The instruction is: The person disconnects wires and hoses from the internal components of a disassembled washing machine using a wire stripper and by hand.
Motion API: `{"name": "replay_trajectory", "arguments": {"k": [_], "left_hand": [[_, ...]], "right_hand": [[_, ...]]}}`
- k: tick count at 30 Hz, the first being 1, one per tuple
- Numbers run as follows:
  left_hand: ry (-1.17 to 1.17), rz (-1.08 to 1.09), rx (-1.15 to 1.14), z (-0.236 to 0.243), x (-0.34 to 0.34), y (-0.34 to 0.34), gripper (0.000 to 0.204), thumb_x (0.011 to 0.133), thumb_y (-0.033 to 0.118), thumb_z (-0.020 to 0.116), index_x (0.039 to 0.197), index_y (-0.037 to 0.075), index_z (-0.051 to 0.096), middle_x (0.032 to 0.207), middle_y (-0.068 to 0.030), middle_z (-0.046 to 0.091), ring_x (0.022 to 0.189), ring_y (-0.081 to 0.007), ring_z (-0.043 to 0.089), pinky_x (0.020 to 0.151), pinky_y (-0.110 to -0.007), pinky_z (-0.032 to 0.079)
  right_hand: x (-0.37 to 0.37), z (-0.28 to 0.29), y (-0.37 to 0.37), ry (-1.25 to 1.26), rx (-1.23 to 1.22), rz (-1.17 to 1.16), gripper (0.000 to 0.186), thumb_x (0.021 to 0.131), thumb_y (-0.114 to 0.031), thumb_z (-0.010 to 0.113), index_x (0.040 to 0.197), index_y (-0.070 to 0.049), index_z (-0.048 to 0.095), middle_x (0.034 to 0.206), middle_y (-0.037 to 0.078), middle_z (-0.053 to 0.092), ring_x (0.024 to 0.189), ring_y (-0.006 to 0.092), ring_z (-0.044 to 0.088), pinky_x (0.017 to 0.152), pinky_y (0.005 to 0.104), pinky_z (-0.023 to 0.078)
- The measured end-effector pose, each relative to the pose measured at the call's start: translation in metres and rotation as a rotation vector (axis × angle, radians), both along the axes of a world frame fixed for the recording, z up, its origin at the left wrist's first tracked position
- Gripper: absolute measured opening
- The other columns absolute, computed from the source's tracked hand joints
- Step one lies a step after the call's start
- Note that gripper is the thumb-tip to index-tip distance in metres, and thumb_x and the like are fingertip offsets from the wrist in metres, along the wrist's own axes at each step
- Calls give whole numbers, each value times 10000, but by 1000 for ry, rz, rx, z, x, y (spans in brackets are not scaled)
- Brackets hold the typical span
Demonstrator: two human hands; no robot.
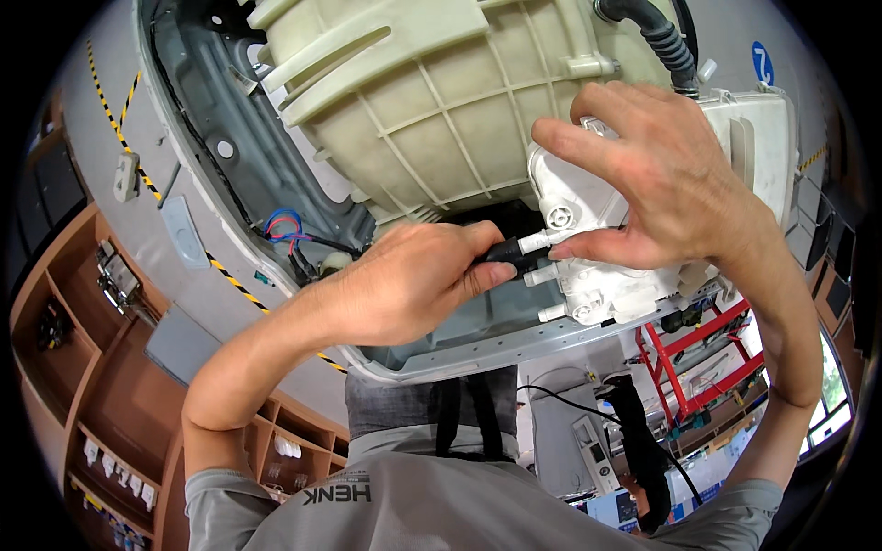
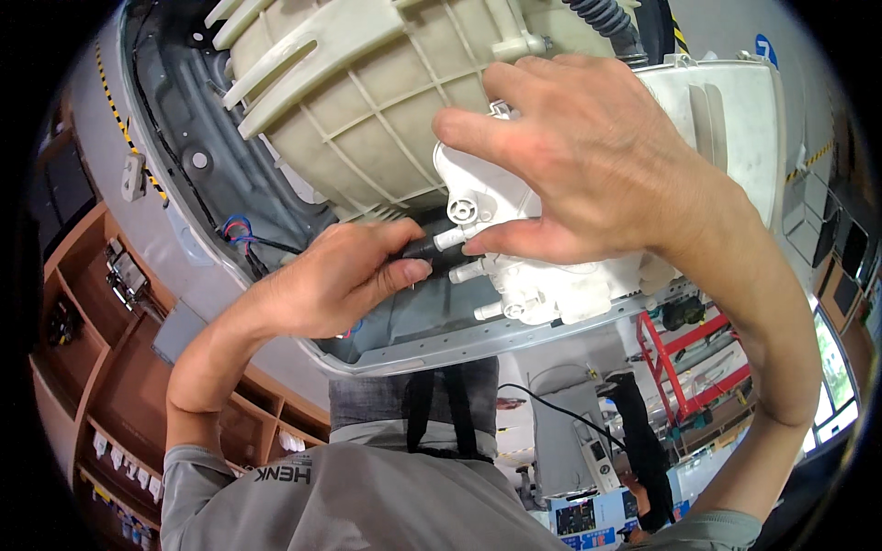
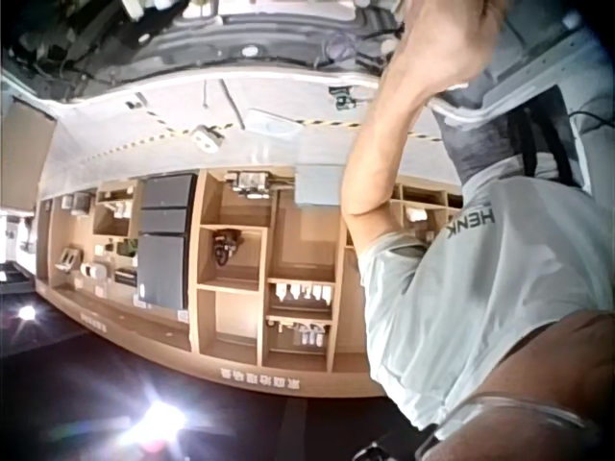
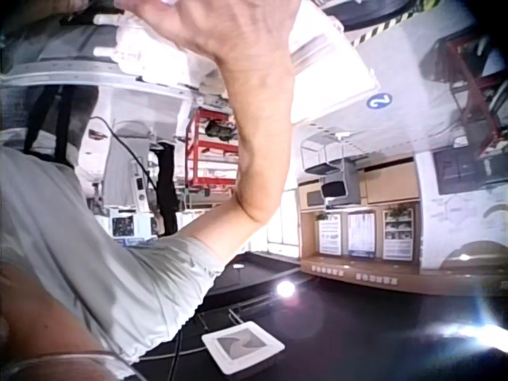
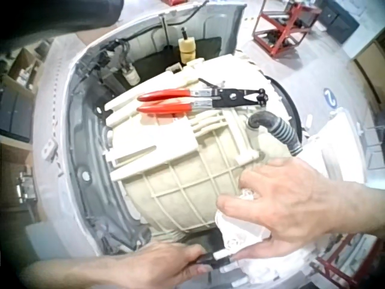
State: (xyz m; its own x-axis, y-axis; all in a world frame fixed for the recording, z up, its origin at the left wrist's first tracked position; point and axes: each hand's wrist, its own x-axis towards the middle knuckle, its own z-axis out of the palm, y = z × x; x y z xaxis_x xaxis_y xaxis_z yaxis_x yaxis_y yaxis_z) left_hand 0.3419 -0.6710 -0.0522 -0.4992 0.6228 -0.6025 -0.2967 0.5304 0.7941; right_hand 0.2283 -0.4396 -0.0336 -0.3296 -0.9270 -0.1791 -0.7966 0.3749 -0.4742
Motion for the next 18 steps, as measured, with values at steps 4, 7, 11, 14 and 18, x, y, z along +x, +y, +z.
{"name": "replay_trajectory", "arguments": {"k": [4,7,11,14,18], "left_hand": [[8,43,-21,0,0,3,318,978,293,547,1020,-22,542,768,-250,543,786,-475,518,669,-489,410],[42,40,-40,-3,1,4,325,979,293,544,991,-31,529,766,-256,543,788,-479,517,667,-495,409],[44,10,-55,-1,0,4,332,980,299,540,961,-31,514,770,-258,542,782,-479,517,665,-495,409],[40,6,-18,-1,-1,3,333,980,300,538,953,-31,509,772,-259,541,777,-480,515,664,-495,409],[15,48,-7,-5,-4,3,330,978,293,541,953,-34,512,764,-258,543,775,-479,518,662,-494,410]], "right_hand": [[2,-3,0,7,-12,-24,759,592,-501,804,1183,-78,588,1001,140,554,838,322,573,693,407,442],[3,-3,-1,22,5,-33,754,590,-488,808,1185,-80,590,1004,139,555,836,318,575,687,405,441],[3,-3,-3,19,9,-31,744,586,-471,812,1184,-87,594,1003,136,555,834,314,578,683,406,440],[0,-2,-4,-13,18,7,743,577,-461,818,1184,-95,595,994,134,553,823,314,579,671,407,443],[0,-6,-5,-16,-15,-28,737,564,-449,825,1172,-101,596,979,131,547,804,308,579,646,404,449]]}}
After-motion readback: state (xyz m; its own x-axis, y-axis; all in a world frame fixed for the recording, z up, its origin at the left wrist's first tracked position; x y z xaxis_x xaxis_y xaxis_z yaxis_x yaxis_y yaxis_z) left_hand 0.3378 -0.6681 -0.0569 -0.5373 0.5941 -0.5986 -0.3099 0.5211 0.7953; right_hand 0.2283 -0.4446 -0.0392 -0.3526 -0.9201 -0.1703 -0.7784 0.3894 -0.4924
